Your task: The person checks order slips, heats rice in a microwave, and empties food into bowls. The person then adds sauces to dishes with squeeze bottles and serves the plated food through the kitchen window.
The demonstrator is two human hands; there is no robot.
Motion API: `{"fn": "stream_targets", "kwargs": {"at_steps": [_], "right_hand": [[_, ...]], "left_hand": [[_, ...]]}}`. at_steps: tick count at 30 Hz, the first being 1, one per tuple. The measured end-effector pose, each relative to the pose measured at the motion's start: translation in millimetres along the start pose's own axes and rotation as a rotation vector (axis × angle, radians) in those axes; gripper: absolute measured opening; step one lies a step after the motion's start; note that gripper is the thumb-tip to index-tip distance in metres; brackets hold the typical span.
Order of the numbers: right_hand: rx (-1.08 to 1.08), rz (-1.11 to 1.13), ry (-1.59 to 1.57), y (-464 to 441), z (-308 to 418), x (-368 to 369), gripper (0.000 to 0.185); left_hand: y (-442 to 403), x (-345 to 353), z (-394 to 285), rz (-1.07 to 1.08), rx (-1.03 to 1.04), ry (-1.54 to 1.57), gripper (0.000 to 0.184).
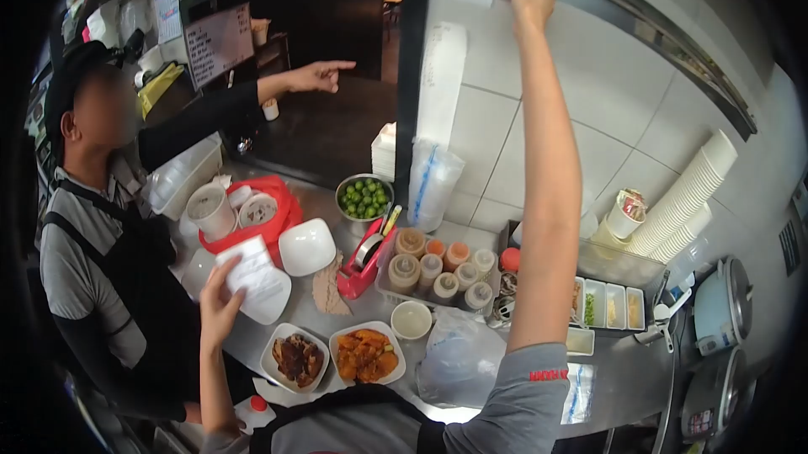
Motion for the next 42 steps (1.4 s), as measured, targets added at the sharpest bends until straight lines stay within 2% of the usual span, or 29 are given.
{"fn": "stream_targets", "kwargs": {"at_steps": [1, 2, 5, 8, 10, 11, 12, 14, 17, 19, 22, 25, 28, 33, 34, 37, 40, 42], "right_hand": [[0.031, 0.008, 0.02, 11, -6, 4, 0.038], [0.051, 0.007, 0.043, 21, -8, 3, 0.038], [0.095, 0.048, 0.072, 31, -9, -1, 0.043], [0.071, 0.052, 0.05, 21, 1, 1, 0.046], [0.036, 0.054, 0.108, 4, 9, -2, 0.046], [0.009, 0.052, 0.094, -5, 7, -3, 0.047], [-0.014, 0.053, 0.077, -14, 2, -5, 0.048], [-0.272, 0.103, 0.335, -3, 17, -1, 0.05], [-0.573, -0.088, 0.699, 62, 39, 7, 0.063], [-0.713, -0.172, 0.848, 87, 11, 5, 0.068], [-0.781, -0.106, 0.944, 106, -35, -4, 0.063], [-0.813, -0.11, 0.918, 111, -42, -6, 0.056], [-0.858, -0.087, 0.938, 115, -38, -2, 0.053], [-0.913, -0.085, 0.962, 122, -37, 3, 0.051], [-0.918, -0.081, 0.969, 122, -37, 4, 0.051], [-0.931, -0.076, 0.983, 121, -38, 5, 0.051], [-0.933, -0.072, 0.965, 121, -37, 6, 0.051], [-0.941, -0.072, 0.985, 121, -38, 6, 0.051]], "left_hand": [[-14, 17, 5, 0.118, -0.128, 0.07, 0.054], [-28, 31, 11, 0.168, -0.149, 0.108, 0.054], [-73, 69, 25, 0.183, 0.094, 0.161, 0.055], [-115, 103, 45, 0.272, 0.12, 0.111, 0.058], [-145, 126, 79, 0.169, 0.289, -0.198, 0.06], [-160, 136, 84, 0.287, 0.102, -0.065, 0.06], [-177, 149, 105, 0.244, 0.148, -0.035, 0.059], [-208, 178, 150, 0.155, 0.157, -0.141, 0.06], [-241, 206, 181, 0.138, -0.029, -0.062, 0.058], [-254, 214, 191, 0.062, -0.094, -0.212, 0.051], [-272, 239, 229, -0.004, -0.242, -0.139, 0.035], [-285, 278, 267, -0.013, -0.339, 0.074, 0.02], [-293, 316, 292, -0.059, -0.376, 0.047, 0.014], [-299, 358, 290, 0.004, -0.427, -0.176, 0.02], [-301, 376, 290, 0.239, -0.427, -0.335, 0.026], [-301, 379, 276, 0.246, -0.384, -0.388, 0.034], [-307, 368, 262, 0.229, -0.331, -0.295, 0.04], [-300, 339, 237, 0.15, -0.188, -0.207, 0.041]]}}
Point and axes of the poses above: each hand's wrist, its own y-axis away from the middle knuckle, its own x-axis out of the palm, z = x × y, the point moved 10 cm from there along -y, towards the middle knuckle, and after that the axes turned 8 degrees about -y, right-handed, at the moved point
